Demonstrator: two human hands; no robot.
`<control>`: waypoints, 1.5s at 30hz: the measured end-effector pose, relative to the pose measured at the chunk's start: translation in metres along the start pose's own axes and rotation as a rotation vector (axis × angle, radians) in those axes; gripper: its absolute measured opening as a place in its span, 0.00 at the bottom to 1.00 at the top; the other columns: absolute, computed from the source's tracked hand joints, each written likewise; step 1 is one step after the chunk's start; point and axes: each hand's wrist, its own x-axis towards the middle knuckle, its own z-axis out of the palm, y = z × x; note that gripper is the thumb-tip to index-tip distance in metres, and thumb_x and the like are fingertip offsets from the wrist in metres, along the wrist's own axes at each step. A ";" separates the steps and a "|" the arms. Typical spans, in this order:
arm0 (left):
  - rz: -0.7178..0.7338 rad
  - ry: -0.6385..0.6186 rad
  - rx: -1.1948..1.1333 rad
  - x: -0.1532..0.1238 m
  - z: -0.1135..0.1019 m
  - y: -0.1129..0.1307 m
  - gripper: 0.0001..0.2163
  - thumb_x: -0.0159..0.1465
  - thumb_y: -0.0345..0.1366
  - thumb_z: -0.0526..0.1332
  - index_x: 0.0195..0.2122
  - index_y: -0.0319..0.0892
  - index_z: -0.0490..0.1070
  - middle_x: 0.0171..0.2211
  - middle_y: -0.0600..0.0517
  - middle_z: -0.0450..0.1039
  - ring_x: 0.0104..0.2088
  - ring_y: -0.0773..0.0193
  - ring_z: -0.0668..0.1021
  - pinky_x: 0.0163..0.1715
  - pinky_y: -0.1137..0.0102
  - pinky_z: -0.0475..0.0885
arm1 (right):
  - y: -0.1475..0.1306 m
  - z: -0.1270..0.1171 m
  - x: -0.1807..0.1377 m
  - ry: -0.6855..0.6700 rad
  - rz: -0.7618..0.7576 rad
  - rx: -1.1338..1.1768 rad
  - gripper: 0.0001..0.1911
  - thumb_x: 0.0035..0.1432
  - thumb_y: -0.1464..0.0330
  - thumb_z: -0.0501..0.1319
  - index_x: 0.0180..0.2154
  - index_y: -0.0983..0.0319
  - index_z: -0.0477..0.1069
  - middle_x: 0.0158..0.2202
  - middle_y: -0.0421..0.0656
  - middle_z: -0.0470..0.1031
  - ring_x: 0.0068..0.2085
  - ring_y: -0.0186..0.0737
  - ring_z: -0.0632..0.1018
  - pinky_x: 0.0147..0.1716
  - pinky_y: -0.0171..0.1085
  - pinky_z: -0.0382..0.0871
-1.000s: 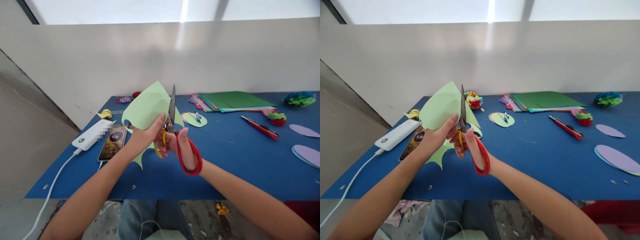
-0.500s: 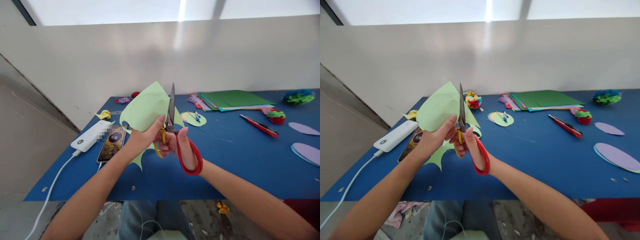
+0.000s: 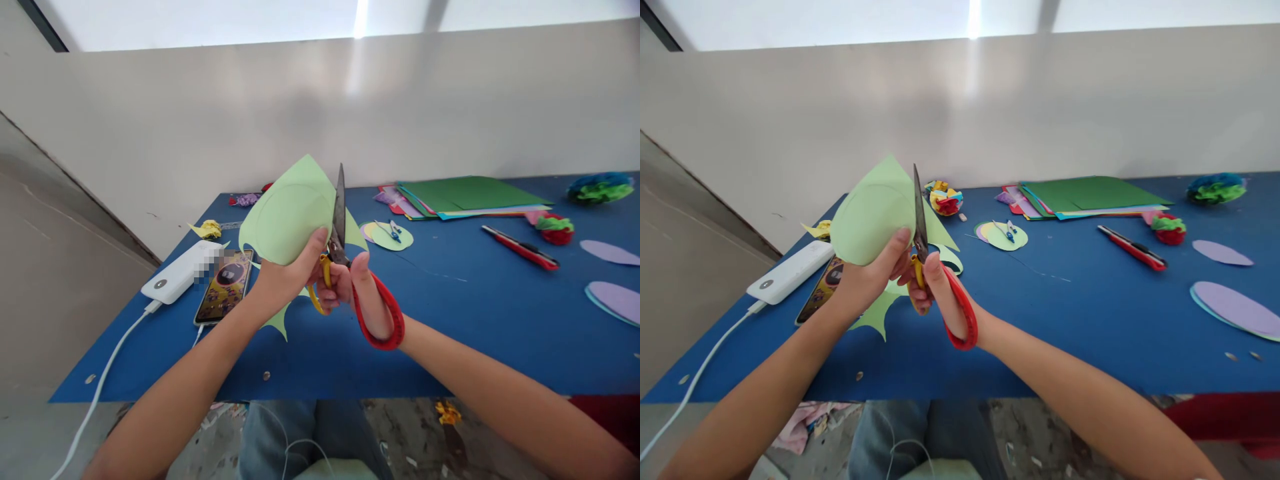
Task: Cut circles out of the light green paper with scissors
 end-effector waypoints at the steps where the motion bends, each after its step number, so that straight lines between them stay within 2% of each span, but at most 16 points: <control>1: 0.001 -0.006 0.005 0.000 0.000 0.001 0.23 0.65 0.48 0.57 0.16 0.43 0.56 0.13 0.57 0.56 0.17 0.70 0.65 0.21 0.71 0.64 | 0.001 -0.001 0.000 -0.002 -0.005 -0.004 0.40 0.52 0.34 0.37 0.32 0.61 0.65 0.24 0.36 0.51 0.23 0.33 0.55 0.25 0.36 0.56; 6: 0.015 0.004 0.066 -0.001 0.000 0.004 0.23 0.64 0.46 0.57 0.14 0.44 0.56 0.13 0.56 0.58 0.18 0.69 0.66 0.22 0.70 0.64 | 0.001 -0.002 0.000 0.038 0.011 -0.047 0.41 0.51 0.34 0.37 0.33 0.62 0.66 0.23 0.35 0.51 0.23 0.33 0.55 0.25 0.36 0.57; 13: 0.005 -0.030 0.045 -0.001 -0.001 0.004 0.22 0.64 0.48 0.57 0.16 0.44 0.57 0.14 0.57 0.58 0.17 0.69 0.66 0.21 0.71 0.66 | 0.000 -0.001 -0.002 0.037 0.031 -0.036 0.41 0.52 0.34 0.36 0.33 0.62 0.65 0.23 0.35 0.50 0.23 0.32 0.55 0.25 0.36 0.56; 22: 0.031 -0.046 0.025 0.000 -0.003 0.001 0.21 0.65 0.46 0.57 0.16 0.44 0.58 0.13 0.55 0.58 0.19 0.67 0.67 0.22 0.70 0.65 | 0.001 -0.001 -0.001 0.044 0.027 -0.016 0.41 0.50 0.33 0.37 0.32 0.62 0.65 0.23 0.35 0.50 0.22 0.32 0.55 0.24 0.36 0.56; 31: 0.069 -0.095 0.091 0.001 -0.009 0.005 0.24 0.65 0.46 0.57 0.14 0.44 0.58 0.12 0.55 0.58 0.17 0.68 0.64 0.21 0.69 0.63 | 0.003 -0.002 0.000 0.082 0.052 0.042 0.42 0.49 0.32 0.41 0.33 0.63 0.67 0.22 0.34 0.49 0.21 0.30 0.54 0.22 0.34 0.53; 39: 0.077 -0.096 0.051 0.003 -0.012 0.008 0.20 0.60 0.47 0.62 0.15 0.44 0.62 0.12 0.55 0.59 0.18 0.67 0.64 0.20 0.69 0.62 | 0.003 -0.002 0.000 0.111 0.069 0.029 0.41 0.47 0.31 0.43 0.31 0.63 0.66 0.21 0.34 0.49 0.20 0.30 0.53 0.21 0.34 0.52; 45: 0.094 -0.149 0.077 0.004 -0.014 0.007 0.21 0.64 0.46 0.58 0.15 0.44 0.59 0.13 0.55 0.58 0.17 0.68 0.63 0.21 0.69 0.62 | 0.003 -0.003 -0.001 0.135 0.068 -0.011 0.41 0.46 0.31 0.42 0.30 0.62 0.66 0.20 0.33 0.49 0.20 0.29 0.54 0.20 0.33 0.52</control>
